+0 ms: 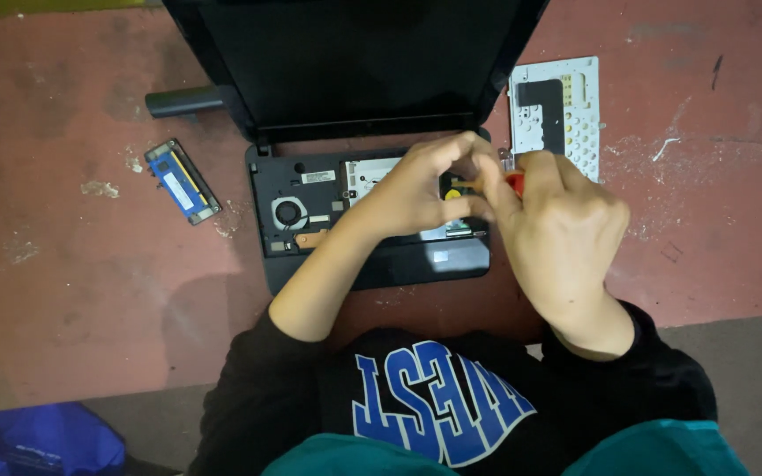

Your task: Repairing a laptop by manipulating internal components and using a screwdriver.

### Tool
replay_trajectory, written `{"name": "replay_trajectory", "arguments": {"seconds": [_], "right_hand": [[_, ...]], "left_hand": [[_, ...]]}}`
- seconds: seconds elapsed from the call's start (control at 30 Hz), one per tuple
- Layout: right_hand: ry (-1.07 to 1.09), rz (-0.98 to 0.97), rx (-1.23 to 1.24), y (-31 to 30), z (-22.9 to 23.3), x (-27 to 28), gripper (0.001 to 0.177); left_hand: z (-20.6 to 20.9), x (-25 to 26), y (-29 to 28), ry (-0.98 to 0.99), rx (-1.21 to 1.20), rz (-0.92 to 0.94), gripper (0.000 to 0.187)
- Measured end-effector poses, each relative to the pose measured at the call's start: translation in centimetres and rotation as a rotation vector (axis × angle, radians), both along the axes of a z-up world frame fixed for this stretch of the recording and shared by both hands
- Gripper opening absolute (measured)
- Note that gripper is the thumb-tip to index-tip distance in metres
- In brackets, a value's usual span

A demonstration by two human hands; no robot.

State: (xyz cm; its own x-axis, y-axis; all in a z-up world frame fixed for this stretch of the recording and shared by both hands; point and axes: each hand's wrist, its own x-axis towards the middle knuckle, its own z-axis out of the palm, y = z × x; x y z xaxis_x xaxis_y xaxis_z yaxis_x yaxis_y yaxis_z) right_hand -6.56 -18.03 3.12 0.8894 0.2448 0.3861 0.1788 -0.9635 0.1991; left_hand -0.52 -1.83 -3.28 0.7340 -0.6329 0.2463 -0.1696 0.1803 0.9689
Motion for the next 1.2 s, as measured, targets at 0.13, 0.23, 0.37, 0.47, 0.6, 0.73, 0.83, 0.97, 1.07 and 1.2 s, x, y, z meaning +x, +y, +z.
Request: {"name": "replay_trajectory", "arguments": {"seconds": [0.13,0.23,0.37,0.47,0.6,0.73,0.83,0.97,1.07,1.2], "right_hand": [[-0.104,-0.1,-0.143,0.7,-0.4,0.1,0.069],[0.058,0.002,-0.136,1.1,2.4,0.9,0.071],[0.67,0.361,0.293,0.3,5.8,2.2,0.047],[0.64,0.587,0.477,0.1,5.2,2.2,0.027],[0.51,0.401,0.673,1.7,5.1,1.2,0.012],[0.383,0.292,0.593,2.8,3.9,0.3,0.016],[0.246,0.212,0.523,3.3,2.7,-0.7,0.015],[0.125,0.089,0.483,2.7,0.4,-0.8,0.022],[0.123,0.036,0.617,0.3,-0.9,-0.8,0.019],[0.229,0.028,1.014,-1.7,-1.3,-1.4,0.033]], "left_hand": [[-1.0,-0.2,-0.3,-0.015,0.085,0.051,0.023],[-1.5,0.1,0.2,-0.025,0.013,0.026,0.01],[-0.9,0.6,0.9,0.003,-0.034,-0.073,0.011],[-1.2,0.6,1.2,-0.071,0.007,-0.105,0.01],[-2.4,0.8,0.6,-0.155,-0.021,-0.114,0.022],[-1.9,0.7,1.1,-0.101,0.05,-0.073,0.027],[-0.9,1.0,2.2,-0.093,0.099,-0.062,0.035],[-1.1,1.4,2.4,-0.184,0.154,0.085,0.028],[-2.3,1.3,1.7,-0.37,0.292,0.139,0.024],[-2.9,1.0,1.2,-0.475,0.467,0.146,0.021]]}}
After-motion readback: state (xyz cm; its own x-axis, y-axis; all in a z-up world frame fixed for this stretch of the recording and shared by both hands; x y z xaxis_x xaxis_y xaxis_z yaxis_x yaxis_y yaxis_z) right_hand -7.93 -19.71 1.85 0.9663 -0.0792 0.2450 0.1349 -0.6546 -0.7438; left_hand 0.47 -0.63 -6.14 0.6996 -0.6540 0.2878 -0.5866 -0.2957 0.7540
